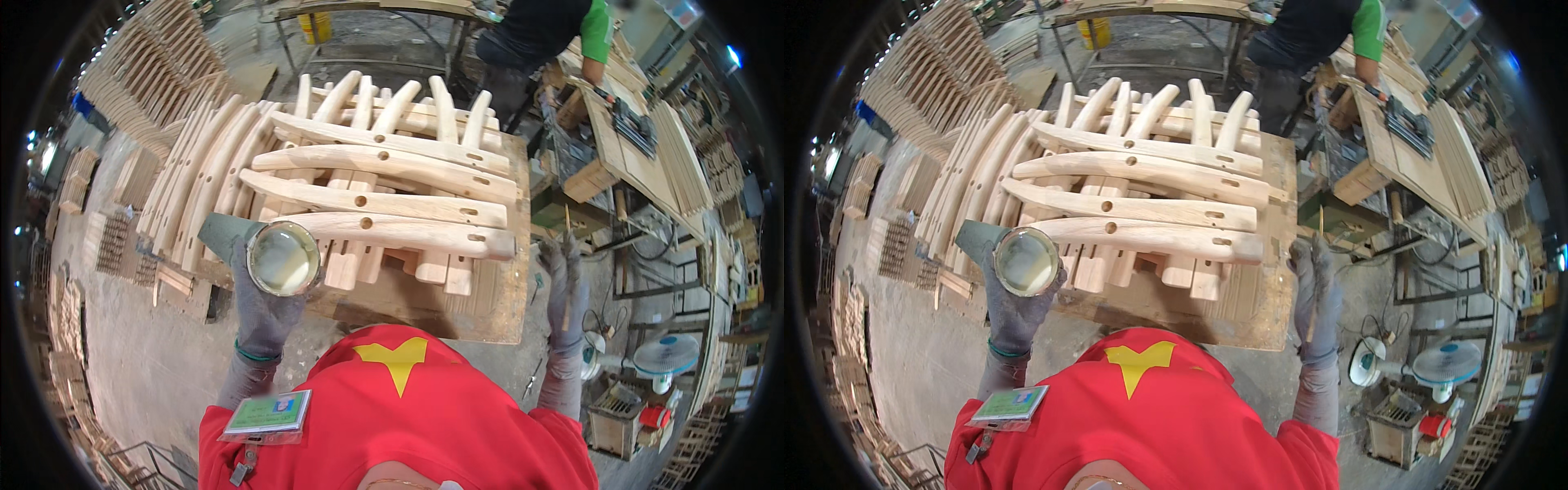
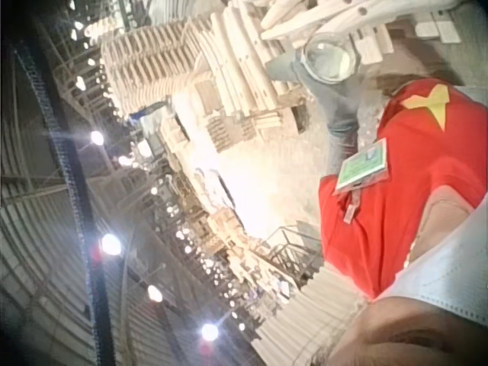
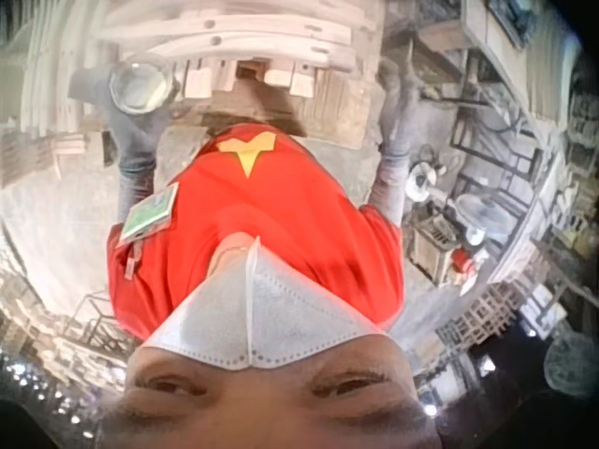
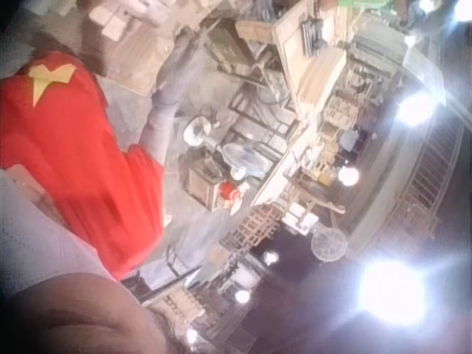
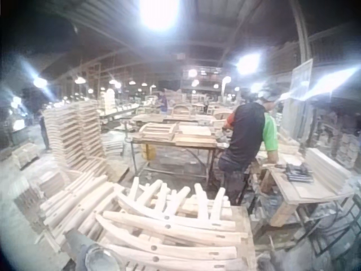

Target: The person applies glue to the holes of stacked wooden chair components using a small brush and a container. They repeatedly dip the brush into the glue and apply it to each hole, then place the treated pieces aside.

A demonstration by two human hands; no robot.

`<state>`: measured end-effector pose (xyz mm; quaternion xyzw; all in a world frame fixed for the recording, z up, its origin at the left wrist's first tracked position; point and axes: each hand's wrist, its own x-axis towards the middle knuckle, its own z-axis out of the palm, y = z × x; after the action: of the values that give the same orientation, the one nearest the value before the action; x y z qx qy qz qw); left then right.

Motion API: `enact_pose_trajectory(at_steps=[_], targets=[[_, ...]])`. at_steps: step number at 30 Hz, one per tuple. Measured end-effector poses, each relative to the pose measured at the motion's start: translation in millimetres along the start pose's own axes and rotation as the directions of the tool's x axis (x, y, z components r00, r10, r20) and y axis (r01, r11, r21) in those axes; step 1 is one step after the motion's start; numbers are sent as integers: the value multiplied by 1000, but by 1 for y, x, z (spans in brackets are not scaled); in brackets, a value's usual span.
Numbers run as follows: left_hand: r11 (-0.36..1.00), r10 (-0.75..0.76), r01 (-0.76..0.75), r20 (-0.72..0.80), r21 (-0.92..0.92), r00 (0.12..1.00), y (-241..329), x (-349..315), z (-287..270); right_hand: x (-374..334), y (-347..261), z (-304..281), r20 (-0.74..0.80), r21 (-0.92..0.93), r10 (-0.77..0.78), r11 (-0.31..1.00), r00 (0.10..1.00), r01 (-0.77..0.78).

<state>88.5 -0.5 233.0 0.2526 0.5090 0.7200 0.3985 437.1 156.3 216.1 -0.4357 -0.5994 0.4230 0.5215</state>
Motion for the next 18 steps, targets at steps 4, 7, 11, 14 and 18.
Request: enact_pose_trajectory(at_steps=[4,7,11,14,18], targets=[[972,80,-74,-17,221,997,-3,7,-17,-5,43,14,195,-186,-65,977,979,102],[672,231,-299,192,677,954,2,15,-18,4,53,21,287,-252,45,967,957,30],[749,287,-367,229,552,930,9,33,-6,22,58,30,290,-146,102,987,952,-62],[982,135,-156,179,110,975,7,61,1,46,64,41,269,-39,36,999,963,-27],[854,311,-405,303,325,901,-4,100,10,89,76,50,272,1,-1,1000,962,1]])
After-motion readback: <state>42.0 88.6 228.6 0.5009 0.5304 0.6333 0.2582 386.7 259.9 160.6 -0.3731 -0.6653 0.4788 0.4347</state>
